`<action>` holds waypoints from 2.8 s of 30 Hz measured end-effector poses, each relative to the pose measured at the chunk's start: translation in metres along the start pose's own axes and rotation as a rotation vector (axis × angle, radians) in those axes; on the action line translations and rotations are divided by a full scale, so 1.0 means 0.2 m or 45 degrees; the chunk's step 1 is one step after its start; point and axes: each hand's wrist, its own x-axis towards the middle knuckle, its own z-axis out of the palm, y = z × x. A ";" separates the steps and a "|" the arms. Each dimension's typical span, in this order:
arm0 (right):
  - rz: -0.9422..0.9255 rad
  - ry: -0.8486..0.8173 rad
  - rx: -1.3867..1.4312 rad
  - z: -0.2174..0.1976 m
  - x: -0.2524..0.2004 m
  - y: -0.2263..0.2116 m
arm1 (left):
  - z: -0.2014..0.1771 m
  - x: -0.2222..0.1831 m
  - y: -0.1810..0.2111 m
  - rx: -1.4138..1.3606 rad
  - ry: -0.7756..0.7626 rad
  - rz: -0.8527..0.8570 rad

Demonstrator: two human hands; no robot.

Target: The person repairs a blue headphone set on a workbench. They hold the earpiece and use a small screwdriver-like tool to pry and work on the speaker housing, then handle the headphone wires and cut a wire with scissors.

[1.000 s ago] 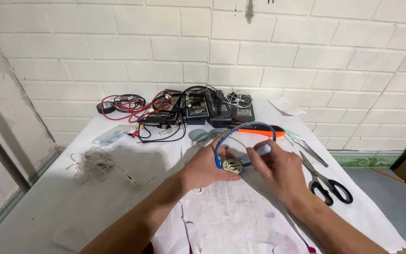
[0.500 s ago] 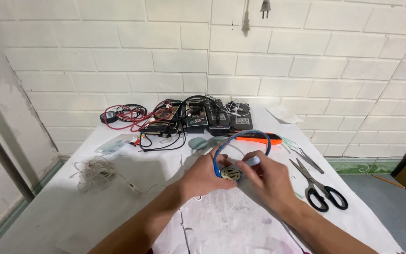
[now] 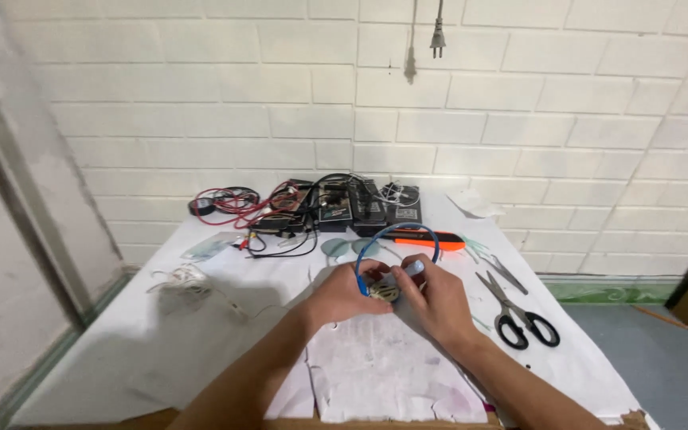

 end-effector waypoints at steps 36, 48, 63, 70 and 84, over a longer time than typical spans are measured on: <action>0.298 -0.186 -0.312 -0.05 0.17 -0.02 | -0.10 0.09 0.18 0.299 -0.268 -0.213; 0.082 -0.014 -0.091 0.04 0.09 0.14 | -0.10 0.14 -0.05 0.530 -0.193 0.149; -0.152 -0.001 -0.030 0.08 0.06 0.19 | -0.12 0.10 -0.01 0.261 -0.254 0.062; -0.062 -0.087 -0.062 -0.01 0.17 -0.02 | -0.11 0.12 -0.09 0.153 -0.216 0.156; -0.209 0.005 -0.079 0.02 0.06 -0.06 | -0.09 0.13 -0.13 0.251 -0.178 0.153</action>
